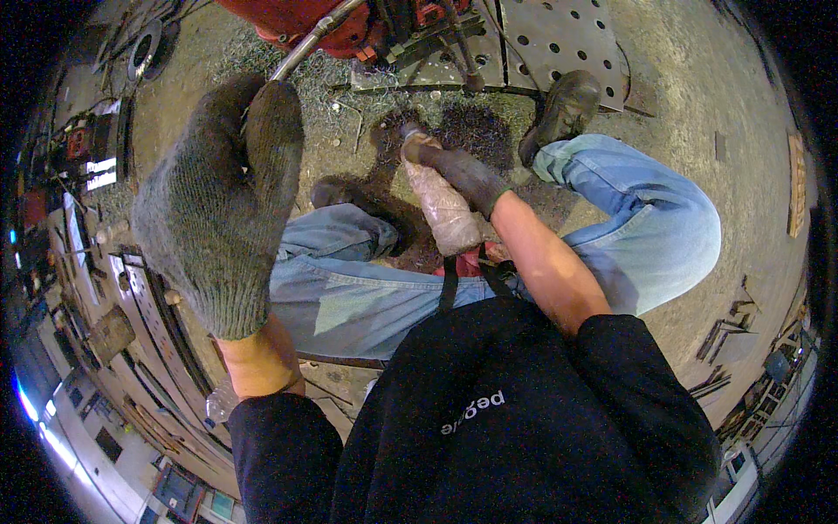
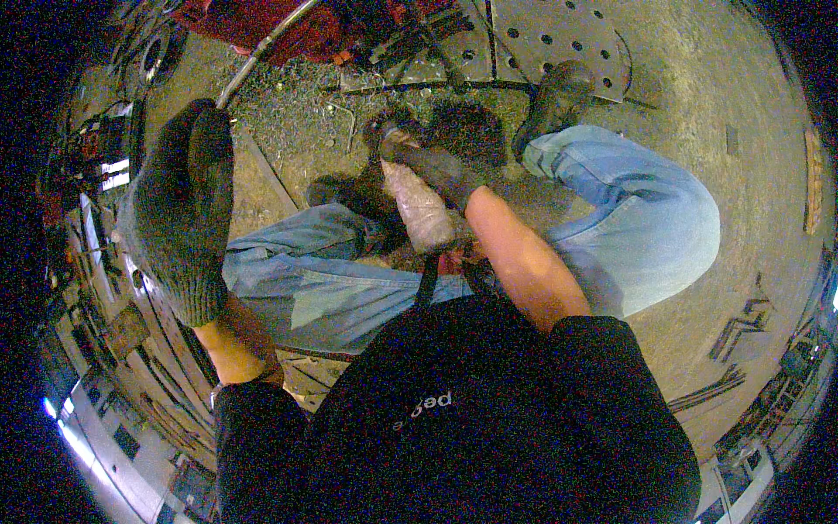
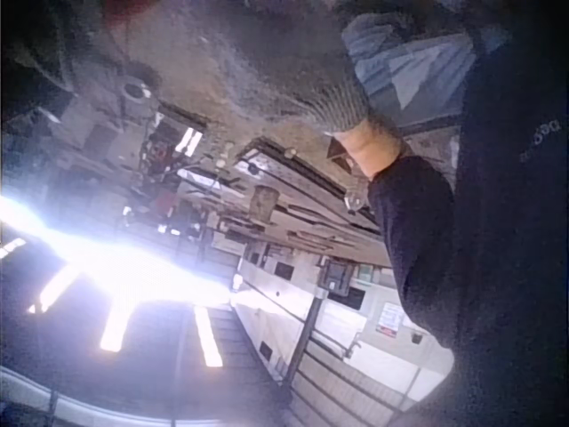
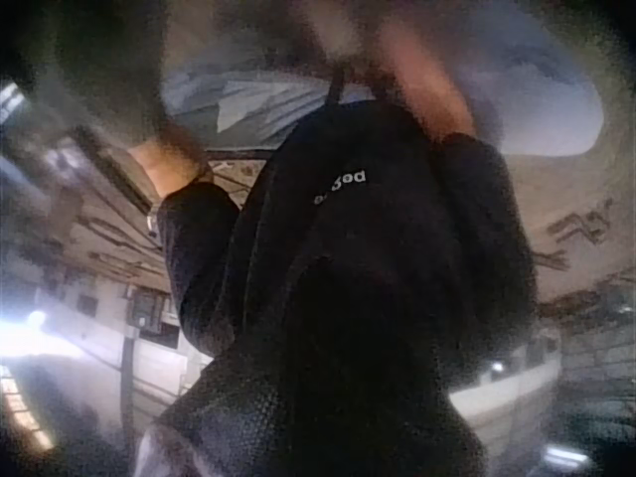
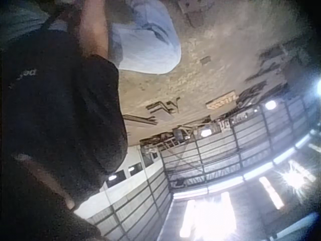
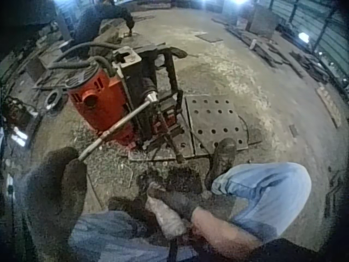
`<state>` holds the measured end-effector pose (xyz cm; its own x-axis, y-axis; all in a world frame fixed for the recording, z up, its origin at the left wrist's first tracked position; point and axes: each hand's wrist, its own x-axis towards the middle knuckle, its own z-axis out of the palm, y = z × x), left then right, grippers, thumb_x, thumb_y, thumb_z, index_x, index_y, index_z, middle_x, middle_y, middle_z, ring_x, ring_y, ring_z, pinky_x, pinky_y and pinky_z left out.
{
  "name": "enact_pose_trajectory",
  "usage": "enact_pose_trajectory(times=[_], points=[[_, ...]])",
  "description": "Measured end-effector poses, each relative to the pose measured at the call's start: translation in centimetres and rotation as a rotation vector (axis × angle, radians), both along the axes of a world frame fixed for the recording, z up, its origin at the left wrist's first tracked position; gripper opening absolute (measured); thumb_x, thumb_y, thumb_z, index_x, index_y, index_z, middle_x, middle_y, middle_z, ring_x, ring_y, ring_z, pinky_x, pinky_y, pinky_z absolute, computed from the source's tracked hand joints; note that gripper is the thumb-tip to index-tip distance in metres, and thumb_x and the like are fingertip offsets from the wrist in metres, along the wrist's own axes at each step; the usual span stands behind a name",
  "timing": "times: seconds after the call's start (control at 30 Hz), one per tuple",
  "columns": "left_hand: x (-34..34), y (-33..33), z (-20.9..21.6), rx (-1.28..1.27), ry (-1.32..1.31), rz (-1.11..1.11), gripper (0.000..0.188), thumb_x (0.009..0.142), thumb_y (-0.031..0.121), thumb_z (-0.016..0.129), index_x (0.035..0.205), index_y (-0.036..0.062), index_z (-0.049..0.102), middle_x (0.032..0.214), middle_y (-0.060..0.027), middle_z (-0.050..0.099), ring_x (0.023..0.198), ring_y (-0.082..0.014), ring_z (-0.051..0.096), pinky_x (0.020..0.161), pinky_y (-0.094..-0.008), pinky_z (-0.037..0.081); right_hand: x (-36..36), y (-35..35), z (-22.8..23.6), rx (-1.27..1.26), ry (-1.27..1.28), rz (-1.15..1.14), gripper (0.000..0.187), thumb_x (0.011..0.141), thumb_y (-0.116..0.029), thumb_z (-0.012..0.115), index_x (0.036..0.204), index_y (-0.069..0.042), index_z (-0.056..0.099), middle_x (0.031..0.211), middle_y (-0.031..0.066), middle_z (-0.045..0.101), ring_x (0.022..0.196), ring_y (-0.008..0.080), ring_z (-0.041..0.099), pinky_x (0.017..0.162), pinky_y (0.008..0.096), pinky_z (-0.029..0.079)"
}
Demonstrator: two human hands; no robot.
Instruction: The person sits on the floor and operates a red drill press to drill holes into a perforated metal plate. They use a wrapped abrasive tool to clean the drill bit, then reposition the plate and continue drilling.
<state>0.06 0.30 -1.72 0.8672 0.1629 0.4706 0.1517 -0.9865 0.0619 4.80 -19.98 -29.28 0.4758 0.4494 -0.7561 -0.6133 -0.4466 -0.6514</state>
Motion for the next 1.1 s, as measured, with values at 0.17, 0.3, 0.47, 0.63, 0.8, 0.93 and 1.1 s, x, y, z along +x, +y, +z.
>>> enact_pose_trajectory(times=[0.17,0.3,0.47,0.63,0.8,0.93,1.1], points=[[0.2,-0.7,0.6,-0.01,0.099,0.03,0.026,0.092,0.04,0.07,0.101,0.0164,0.076,0.08,-0.0098,0.073,0.07,-0.0265,0.072,0.064,-0.0367,0.055,0.0,-0.6,-1.6,-0.027,-0.051,0.026,0.063,0.087,-0.061,0.066,0.106,-0.001,0.07,0.093,0.0071,0.07,0.082,0.0158,0.063,0.076,0.033,0.05],[0.0,0.3,-0.3,-0.027,0.011,-0.005,0.028,0.089,0.045,0.071,0.097,0.0191,0.075,0.073,-0.0077,0.071,0.062,-0.0259,0.07,0.057,-0.0363,0.053,-0.1,-0.1,0.3,0.035,-0.036,0.021,0.063,0.088,-0.061,0.066,0.107,-0.001,0.07,0.094,0.0068,0.07,0.082,0.016,0.063,0.076,0.0328,0.05],[0.2,0.2,-0.4,-0.018,0.022,-0.002,0.028,0.088,0.045,0.071,0.097,0.0185,0.075,0.073,-0.0078,0.071,0.062,-0.0257,0.069,0.057,-0.0362,0.052,-0.3,-0.1,1.2,0.128,0.014,-0.1,0.064,0.086,-0.061,0.068,0.108,-0.001,0.069,0.096,0.0068,0.069,0.08,0.0166,0.062,0.075,0.0332,0.05],[-0.1,0.2,-0.3,-0.05,0.004,0.004,0.028,0.088,0.045,0.072,0.097,0.018,0.075,0.071,-0.007,0.07,0.061,-0.0247,0.068,0.057,-0.0358,0.052,-0.3,0.3,1.6,0.154,0.072,-0.123,0.062,0.082,-0.06,0.073,0.105,-0.002,0.069,0.091,0.006,0.067,0.075,0.0158,0.061,0.071,0.0324,0.05],[0.1,0.1,-0.3,-0.048,0.008,-0.011,0.027,0.089,0.044,0.071,0.097,0.0179,0.075,0.07,-0.0069,0.07,0.061,-0.0244,0.068,0.057,-0.0354,0.051,-0.2,0.1,-1.5,0.014,0.013,-0.057,0.062,0.081,-0.061,0.073,0.102,-0.003,0.07,0.086,0.0057,0.067,0.074,0.0159,0.062,0.069,0.0322,0.051],[0.0,-0.1,-0.2,-0.026,0.027,0.011,0.027,0.089,0.043,0.071,0.096,0.0177,0.075,0.071,-0.0073,0.07,0.061,-0.0245,0.068,0.056,-0.0352,0.051,0.1,-0.5,-2.1,-0.024,0.048,0.022,0.076,0.083,-0.075,0.06,0.111,-0.006,0.073,0.102,0.0176,0.073,0.093,0.0263,0.069,0.085,0.0389,0.053],[-0.2,0.1,-0.5,-0.099,0.01,0.025,0.027,0.088,0.043,0.072,0.097,0.0178,0.075,0.071,-0.0078,0.07,0.06,-0.0245,0.069,0.056,-0.0353,0.051,-0.2,0.6,1.0,0.076,0.007,-0.03,0.077,0.083,-0.076,0.059,0.111,-0.006,0.073,0.1,0.0146,0.073,0.09,0.0247,0.068,0.083,0.0383,0.054]])
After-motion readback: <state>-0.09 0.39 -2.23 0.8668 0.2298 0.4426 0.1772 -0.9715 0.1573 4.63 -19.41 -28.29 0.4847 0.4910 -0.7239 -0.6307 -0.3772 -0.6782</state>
